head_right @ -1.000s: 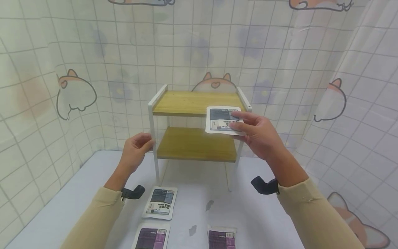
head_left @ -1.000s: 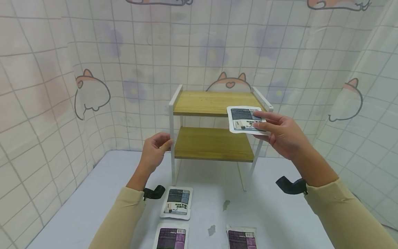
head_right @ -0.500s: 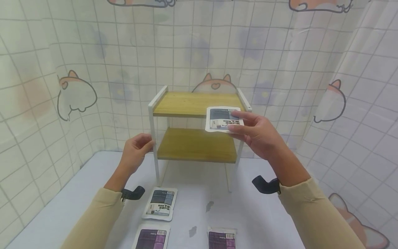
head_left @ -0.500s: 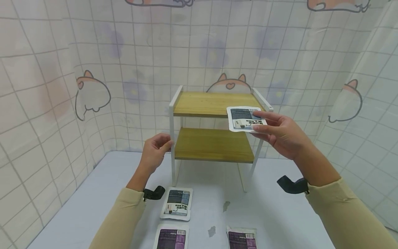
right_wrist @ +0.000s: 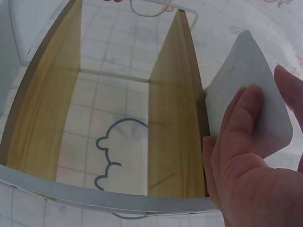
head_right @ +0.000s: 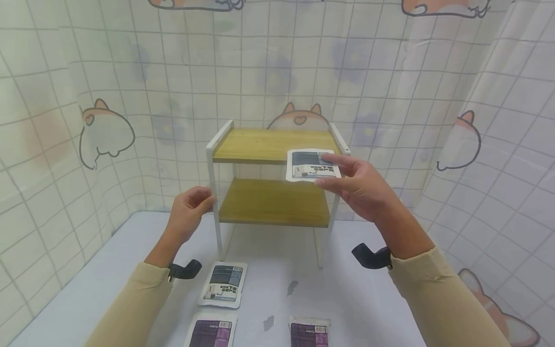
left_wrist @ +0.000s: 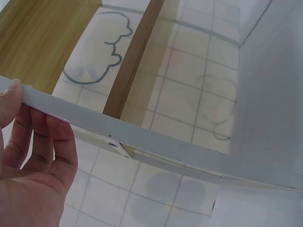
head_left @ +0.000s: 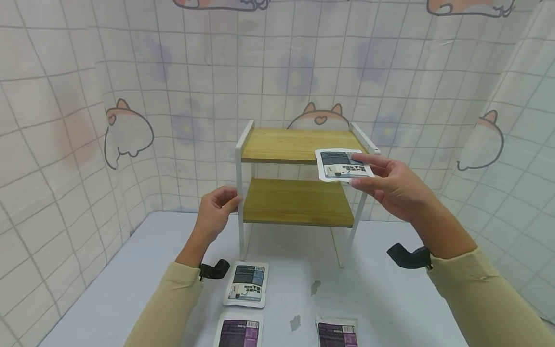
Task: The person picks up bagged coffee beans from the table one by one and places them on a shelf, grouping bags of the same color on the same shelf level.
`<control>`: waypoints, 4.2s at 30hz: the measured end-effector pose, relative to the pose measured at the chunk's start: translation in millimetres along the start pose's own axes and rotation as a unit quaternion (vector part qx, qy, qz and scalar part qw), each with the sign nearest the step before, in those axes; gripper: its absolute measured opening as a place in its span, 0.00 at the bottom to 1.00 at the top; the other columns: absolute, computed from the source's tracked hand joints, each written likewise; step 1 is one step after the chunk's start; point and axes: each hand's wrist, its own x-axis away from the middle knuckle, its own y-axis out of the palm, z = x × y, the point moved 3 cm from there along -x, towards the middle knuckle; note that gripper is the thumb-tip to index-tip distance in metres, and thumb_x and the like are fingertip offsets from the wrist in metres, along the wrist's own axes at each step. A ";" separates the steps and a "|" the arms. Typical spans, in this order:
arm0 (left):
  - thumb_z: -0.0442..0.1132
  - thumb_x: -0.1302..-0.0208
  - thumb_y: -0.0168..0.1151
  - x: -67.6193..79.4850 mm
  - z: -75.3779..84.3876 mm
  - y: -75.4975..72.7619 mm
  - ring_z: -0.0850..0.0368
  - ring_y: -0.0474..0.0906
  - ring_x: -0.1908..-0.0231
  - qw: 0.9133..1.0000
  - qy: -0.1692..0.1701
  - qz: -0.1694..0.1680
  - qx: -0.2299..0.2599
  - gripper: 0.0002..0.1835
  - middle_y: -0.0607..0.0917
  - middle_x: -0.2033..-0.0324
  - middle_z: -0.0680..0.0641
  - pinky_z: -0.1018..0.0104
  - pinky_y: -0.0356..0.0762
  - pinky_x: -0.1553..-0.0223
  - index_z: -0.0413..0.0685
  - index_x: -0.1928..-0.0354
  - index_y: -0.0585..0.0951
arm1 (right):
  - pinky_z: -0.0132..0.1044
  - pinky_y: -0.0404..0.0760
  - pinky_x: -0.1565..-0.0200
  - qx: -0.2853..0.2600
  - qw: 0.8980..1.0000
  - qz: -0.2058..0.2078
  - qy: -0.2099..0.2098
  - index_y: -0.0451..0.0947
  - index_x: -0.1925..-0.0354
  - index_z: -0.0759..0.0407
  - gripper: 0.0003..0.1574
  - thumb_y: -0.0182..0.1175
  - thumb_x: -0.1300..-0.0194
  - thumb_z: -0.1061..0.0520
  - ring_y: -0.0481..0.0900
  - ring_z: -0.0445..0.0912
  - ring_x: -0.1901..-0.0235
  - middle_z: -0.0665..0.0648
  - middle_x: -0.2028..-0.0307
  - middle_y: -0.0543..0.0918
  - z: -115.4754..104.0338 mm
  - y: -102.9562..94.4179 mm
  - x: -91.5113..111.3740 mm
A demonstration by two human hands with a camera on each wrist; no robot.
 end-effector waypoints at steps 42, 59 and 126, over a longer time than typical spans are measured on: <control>0.38 0.28 0.65 0.3 2.9 -0.3 0.58 0.84 0.58 1.000 0.017 -0.002 0.004 0.14 0.86 0.54 0.37 0.73 0.85 0.56 0.36 0.47 0.82 | 0.27 0.85 0.49 0.025 0.998 0.064 0.015 0.68 0.26 0.57 0.46 0.75 0.39 0.56 0.81 0.46 0.48 0.53 0.37 0.71 -1.8 -7.8 -16.4; 0.39 0.28 0.65 1.1 3.2 -2.2 0.51 0.85 0.56 1.000 0.018 -0.004 0.005 0.12 0.87 0.54 0.36 0.74 0.85 0.55 0.40 0.48 0.83 | 0.30 0.86 0.50 0.087 0.992 0.095 0.004 0.72 0.29 0.58 0.43 0.74 0.38 0.50 0.86 0.44 0.54 0.59 0.36 0.72 -1.6 -5.3 -23.7; 0.33 0.27 0.61 -0.9 7.0 0.5 0.48 0.84 0.56 1.000 0.011 -0.008 -0.010 0.13 0.85 0.53 0.31 0.75 0.84 0.55 0.32 0.46 0.81 | 0.33 0.88 0.62 0.082 0.979 0.184 -0.029 0.79 0.40 0.66 0.34 0.75 0.39 0.52 0.90 0.43 0.71 0.51 0.69 0.90 -3.8 0.9 -32.6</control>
